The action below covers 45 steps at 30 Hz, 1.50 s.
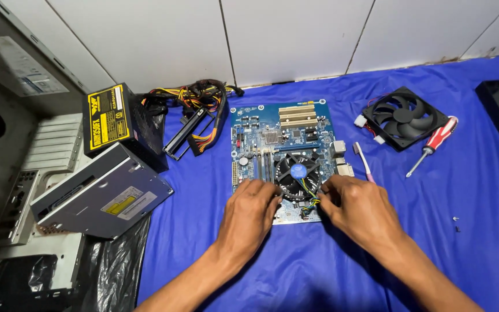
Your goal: Installing a motherboard into a computer case and managing internal components and cables.
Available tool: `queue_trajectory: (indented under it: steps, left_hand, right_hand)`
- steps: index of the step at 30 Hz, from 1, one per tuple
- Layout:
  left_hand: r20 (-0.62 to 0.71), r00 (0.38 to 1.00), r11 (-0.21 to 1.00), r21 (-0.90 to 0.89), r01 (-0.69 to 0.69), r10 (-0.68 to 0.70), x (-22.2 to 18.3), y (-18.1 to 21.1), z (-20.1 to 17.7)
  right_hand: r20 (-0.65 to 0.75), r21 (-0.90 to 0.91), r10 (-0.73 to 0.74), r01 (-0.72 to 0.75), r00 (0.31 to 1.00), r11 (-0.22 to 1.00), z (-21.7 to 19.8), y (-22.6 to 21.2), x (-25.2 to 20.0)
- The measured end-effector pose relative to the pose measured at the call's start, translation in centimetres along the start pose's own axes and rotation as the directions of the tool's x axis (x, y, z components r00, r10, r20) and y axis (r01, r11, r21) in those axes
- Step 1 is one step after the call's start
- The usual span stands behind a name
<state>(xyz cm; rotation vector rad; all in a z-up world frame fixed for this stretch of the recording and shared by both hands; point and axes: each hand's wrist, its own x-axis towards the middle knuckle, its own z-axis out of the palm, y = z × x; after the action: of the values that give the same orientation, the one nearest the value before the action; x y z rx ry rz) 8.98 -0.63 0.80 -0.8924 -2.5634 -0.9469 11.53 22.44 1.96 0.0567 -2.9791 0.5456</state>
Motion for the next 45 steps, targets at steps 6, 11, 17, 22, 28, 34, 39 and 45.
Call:
queue_trajectory:
  steps: [6,11,17,22,28,34,39,45]
  left_hand:
    - [0.022,0.998,0.997,0.037,0.063,-0.064,0.6,0.2,0.0]
    - [0.075,0.994,0.997,0.013,0.077,-0.077,0.9,0.1,-0.2]
    - [0.084,0.978,0.976,-0.094,0.199,-0.191,1.0,-0.6,0.4]
    - [0.135,0.903,0.894,-0.142,0.426,-0.409,1.4,-0.3,0.4]
    - [0.164,0.918,0.925,-0.065,0.375,-0.360,1.4,-0.3,0.3]
    - [0.244,0.897,0.918,-0.058,0.393,-0.369,2.8,1.1,-1.4]
    - [0.376,0.925,0.986,-0.163,0.018,0.045,6.0,2.5,-4.0]
    - [0.513,0.856,0.996,-0.087,-0.017,0.060,7.4,-0.2,-1.1]
  right_hand:
    - [-0.031,0.044,0.011,-0.009,0.999,0.999,0.0,0.0,-0.2]
    - [-0.048,0.065,0.010,-0.007,0.999,0.998,0.2,0.1,-0.4]
    - [0.003,0.111,0.054,-0.054,0.999,0.992,0.1,0.2,-0.3]
    - [0.118,0.103,0.163,-0.176,0.980,0.979,0.6,0.7,-0.2]
    - [0.056,0.157,0.042,-0.051,0.998,0.986,0.2,1.1,-0.3]
    - [0.079,0.185,-0.002,-0.012,0.997,0.983,-1.2,0.3,0.0]
    - [0.042,0.085,0.007,-0.010,0.999,0.996,-0.8,0.2,0.4]
    - [0.062,0.074,-0.016,0.011,0.998,0.997,-0.8,0.4,0.5]
